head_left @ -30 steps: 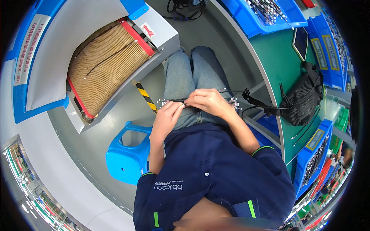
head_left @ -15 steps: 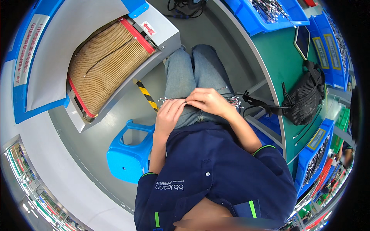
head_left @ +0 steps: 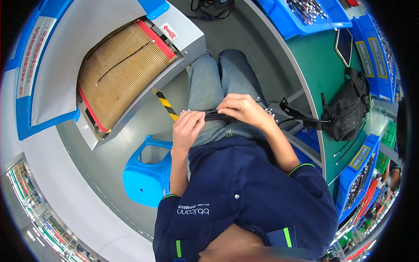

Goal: The person organizes and assembles bundles of wires with connectors by hand.

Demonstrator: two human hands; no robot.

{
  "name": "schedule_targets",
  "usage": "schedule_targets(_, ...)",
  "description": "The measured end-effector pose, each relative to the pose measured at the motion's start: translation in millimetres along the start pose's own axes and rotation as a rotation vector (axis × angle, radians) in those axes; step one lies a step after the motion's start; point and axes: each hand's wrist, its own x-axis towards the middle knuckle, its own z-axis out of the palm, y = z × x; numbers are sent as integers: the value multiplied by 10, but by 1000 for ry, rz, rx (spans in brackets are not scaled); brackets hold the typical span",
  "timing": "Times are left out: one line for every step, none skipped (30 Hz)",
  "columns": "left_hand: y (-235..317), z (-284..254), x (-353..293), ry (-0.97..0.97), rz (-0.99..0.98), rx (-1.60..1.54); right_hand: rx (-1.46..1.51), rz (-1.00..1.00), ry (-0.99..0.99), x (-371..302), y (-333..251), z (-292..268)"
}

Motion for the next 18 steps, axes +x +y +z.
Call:
schedule_targets(1, -30, 17, -16, -30, 13, -1, -1, 2, 4, -3, -17)
schedule_targets(-3, -57, 34, -32, -60, 26, -29, -16, 48, -8, 6, -50)
schedule_targets(-27, -87, 46, -32, -57, 26, -58, -30, 94, -25, 17, -92)
schedule_targets(-58, -119, 40, -34, -70, 32, -71, 9, 83, -48, 12, -160)
schedule_targets(-77, -133, 33, -37, -83, 37, -70, 8, 85, -53, 7, -187)
schedule_targets(-79, -127, 33, -38, -82, 38, -101, 26, 88, -56, 4, -205)
schedule_targets(-71, -108, 38, -22, -198, -23, -133, 44, 90, -55, -2, -222)
schedule_targets(-66, -81, 39, -6, -314, -84, -164, 34, 108, -40, -13, -223)
schedule_targets(-85, -27, 26, -5, -313, -84, -165, 33, 108, -32, -20, -211)
schedule_targets(-116, 40, 9, 117, -465, -277, -159, 43, 140, -14, -36, -201)
schedule_targets(-144, 110, -17, 239, -613, -473, -155, 55, 175, 9, -52, -186)
schedule_targets(-166, 178, -79, 240, -611, -472, -155, 53, 176, 39, -72, -162)
schedule_targets(-187, 258, -152, 240, -719, -685, -150, 52, 186, 70, -87, -127)
schedule_targets(-109, 308, -138, 239, -827, -898, -142, 52, 193, 91, -85, -69)
schedule_targets(19, 404, -122, 283, -904, -1078, -141, 53, 194, 119, -76, -2)
schedule_targets(79, 492, -124, 317, -901, -1243, -141, 31, 156, 151, -67, 67)
schedule_targets(101, 542, -125, 350, -894, -1407, -142, 10, 117, 186, -72, 124)
schedule_targets(66, 574, -147, 349, -894, -1407, -149, 12, 102, 209, -105, 167)
